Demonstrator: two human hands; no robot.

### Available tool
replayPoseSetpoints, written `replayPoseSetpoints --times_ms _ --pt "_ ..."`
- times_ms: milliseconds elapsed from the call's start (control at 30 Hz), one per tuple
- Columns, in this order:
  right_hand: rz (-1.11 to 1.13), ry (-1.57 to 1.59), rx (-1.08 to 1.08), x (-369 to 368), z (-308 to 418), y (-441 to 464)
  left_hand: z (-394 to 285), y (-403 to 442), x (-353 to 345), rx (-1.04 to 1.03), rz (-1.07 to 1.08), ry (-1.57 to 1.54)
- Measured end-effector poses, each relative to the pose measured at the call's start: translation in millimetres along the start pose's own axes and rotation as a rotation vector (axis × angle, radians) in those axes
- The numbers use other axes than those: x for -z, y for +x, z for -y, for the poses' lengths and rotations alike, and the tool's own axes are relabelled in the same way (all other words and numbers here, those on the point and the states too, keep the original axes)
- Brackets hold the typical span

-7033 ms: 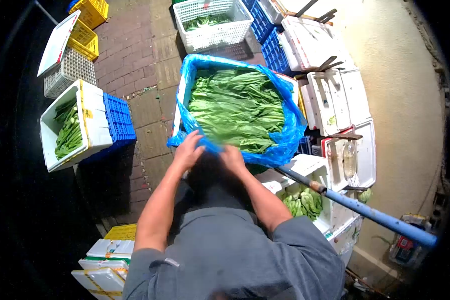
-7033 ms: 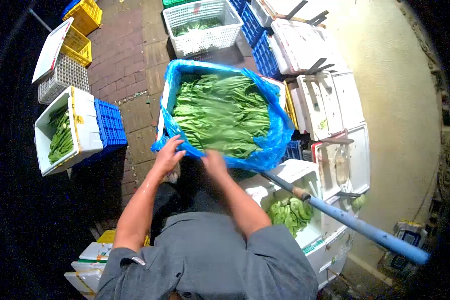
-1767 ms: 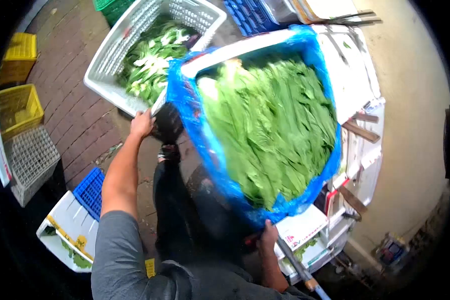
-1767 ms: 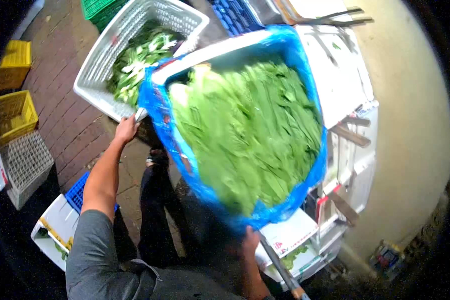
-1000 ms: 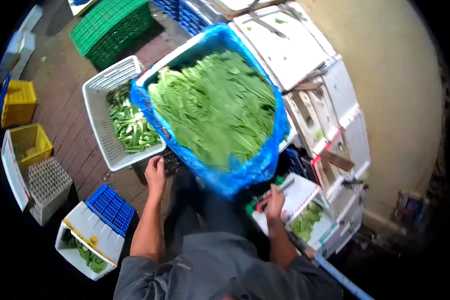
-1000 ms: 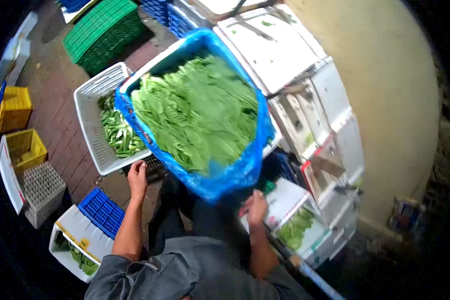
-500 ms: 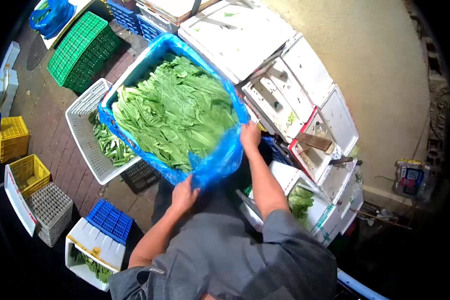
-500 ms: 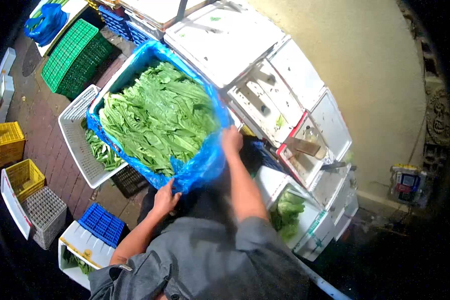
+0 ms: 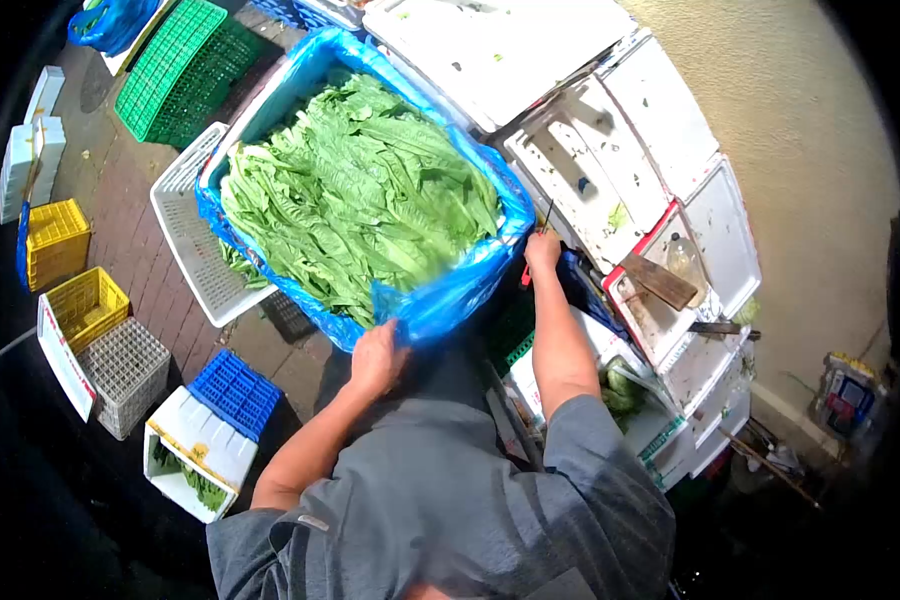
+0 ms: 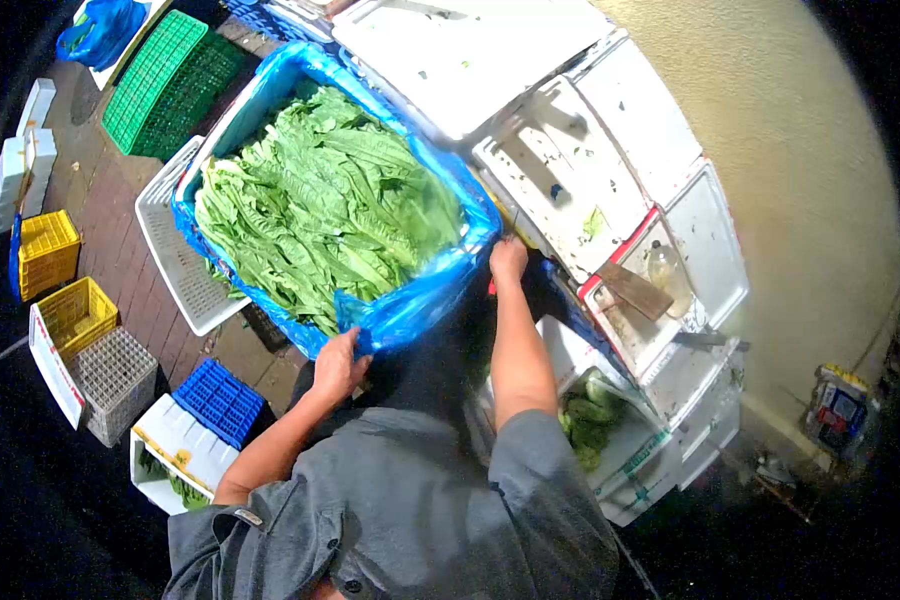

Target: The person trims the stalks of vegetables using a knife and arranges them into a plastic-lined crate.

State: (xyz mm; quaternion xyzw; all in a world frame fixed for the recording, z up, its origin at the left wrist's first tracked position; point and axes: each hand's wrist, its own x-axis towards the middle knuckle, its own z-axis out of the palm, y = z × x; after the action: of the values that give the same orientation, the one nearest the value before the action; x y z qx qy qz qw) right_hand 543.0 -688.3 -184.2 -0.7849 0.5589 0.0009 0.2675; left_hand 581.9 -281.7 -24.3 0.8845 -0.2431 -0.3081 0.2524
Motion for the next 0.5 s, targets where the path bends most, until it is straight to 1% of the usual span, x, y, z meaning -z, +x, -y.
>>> replayPoseSetpoints --times_ms 67,133,167,200,233,300,333,367,433,500 --pt "-0.063 -0.114 0.112 -14 -23 -5 -3 -3 -5 -0.014 0.032 -0.006" --pt "0.048 0.082 -0.022 -55 -90 4 3 -11 -15 -0.074 0.114 0.028" --pt "0.106 0.18 -0.087 -66 -112 4 6 -15 -18 -0.101 0.152 0.044" --pt "0.173 0.204 -0.105 -55 -114 -8 2 -18 -18 0.002 0.308 0.109" --pt "0.216 0.447 -0.366 -32 -89 -32 2 -21 -17 0.018 0.324 0.082" --pt "0.332 0.685 -0.542 8 -59 -59 3 -20 -14 0.045 0.343 0.031" --pt "0.32 0.662 -0.564 17 -55 -68 -3 -19 -6 0.075 0.425 0.044" --pt "0.313 0.637 -0.577 24 -54 -73 0 -25 -7 0.05 0.424 -0.013" --pt "0.331 0.712 -0.602 34 -62 -79 22 -33 -13 0.004 0.386 -0.113" --pt "0.245 0.759 -0.638 42 -58 -75 37 -44 -16 0.005 0.425 -0.28"
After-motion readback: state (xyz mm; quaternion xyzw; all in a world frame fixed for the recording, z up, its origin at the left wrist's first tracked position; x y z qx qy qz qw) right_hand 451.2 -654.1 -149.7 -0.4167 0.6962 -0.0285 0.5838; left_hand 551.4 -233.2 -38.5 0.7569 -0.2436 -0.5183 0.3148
